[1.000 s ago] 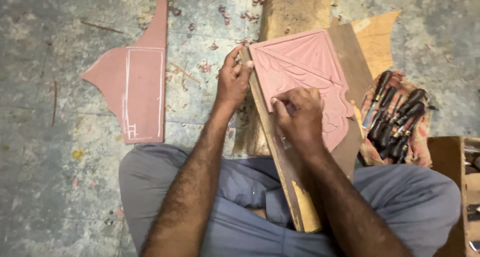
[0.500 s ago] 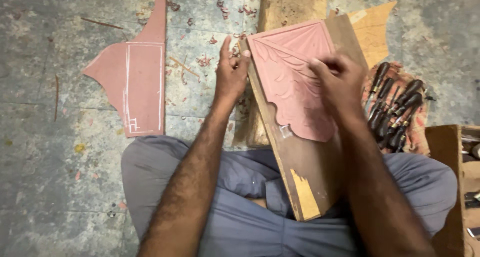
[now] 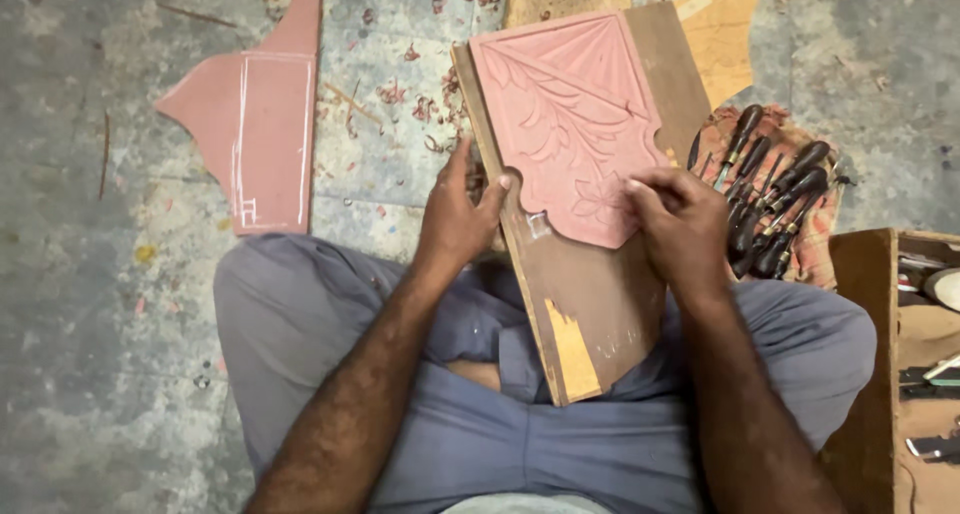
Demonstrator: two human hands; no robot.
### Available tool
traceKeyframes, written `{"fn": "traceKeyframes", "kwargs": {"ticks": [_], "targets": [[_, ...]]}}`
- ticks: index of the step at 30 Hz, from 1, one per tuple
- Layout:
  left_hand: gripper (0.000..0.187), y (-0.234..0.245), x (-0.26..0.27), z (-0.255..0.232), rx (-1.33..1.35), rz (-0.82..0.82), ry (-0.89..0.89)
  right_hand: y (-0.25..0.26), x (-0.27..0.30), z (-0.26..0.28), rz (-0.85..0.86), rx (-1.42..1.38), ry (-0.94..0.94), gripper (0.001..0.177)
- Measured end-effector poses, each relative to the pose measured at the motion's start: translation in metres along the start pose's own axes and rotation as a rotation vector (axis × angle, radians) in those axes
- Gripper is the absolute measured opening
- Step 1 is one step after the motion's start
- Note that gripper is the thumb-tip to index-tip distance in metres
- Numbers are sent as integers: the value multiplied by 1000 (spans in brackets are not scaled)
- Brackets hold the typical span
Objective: The person carves decorative floral patterns into a wooden panel using a chisel, then smooths the edges with sandpaper and a small tool.
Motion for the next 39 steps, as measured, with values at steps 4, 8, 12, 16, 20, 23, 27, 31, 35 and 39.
{"fn": "traceKeyframes", "kwargs": {"ticks": [4, 8, 12, 16, 20, 23, 27, 31, 35, 39], "targets": [[70, -5, -9, 8, 5, 31, -34, -31, -15, 31, 113, 150, 185, 13], [71, -8, -30, 24, -87, 95, -89, -49, -36, 39, 176, 156, 58, 14], [75, -10, -51, 31, -31, 205, -42, -61, -52, 38, 184, 129, 30, 14], [76, -9, -56, 30, 19, 231, -6, -75, -60, 29, 196, 80, -12, 12], [76, -8, -55, 30, 28, 232, -12, -82, -63, 42, 134, 469, 228, 10], [76, -9, -56, 29, 31, 231, -13, -90, -69, 49, 147, 502, 348, 9], [77, -6, -53, 29, 56, 263, 34, -96, -69, 58, 136, 637, 471, 8], [76, -4, -54, 24, 13, 240, 11, -93, -68, 63, 161, 678, 392, 6], [77, -7, -52, 24, 47, 275, 58, -93, -77, 62, 237, 638, 485, 6], [75, -5, -53, 19, -15, 265, 46, -91, -79, 64, 248, 705, 444, 7]]}}
Point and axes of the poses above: each hand's wrist, its own x-axis away from the middle knuckle, its own y-axis out of the back of the hand, z = x × y, the point moved 5 cm from there along -x, towards the middle knuckle, and after that the axes turned 9 degrees about z, right-handed, at the moved point
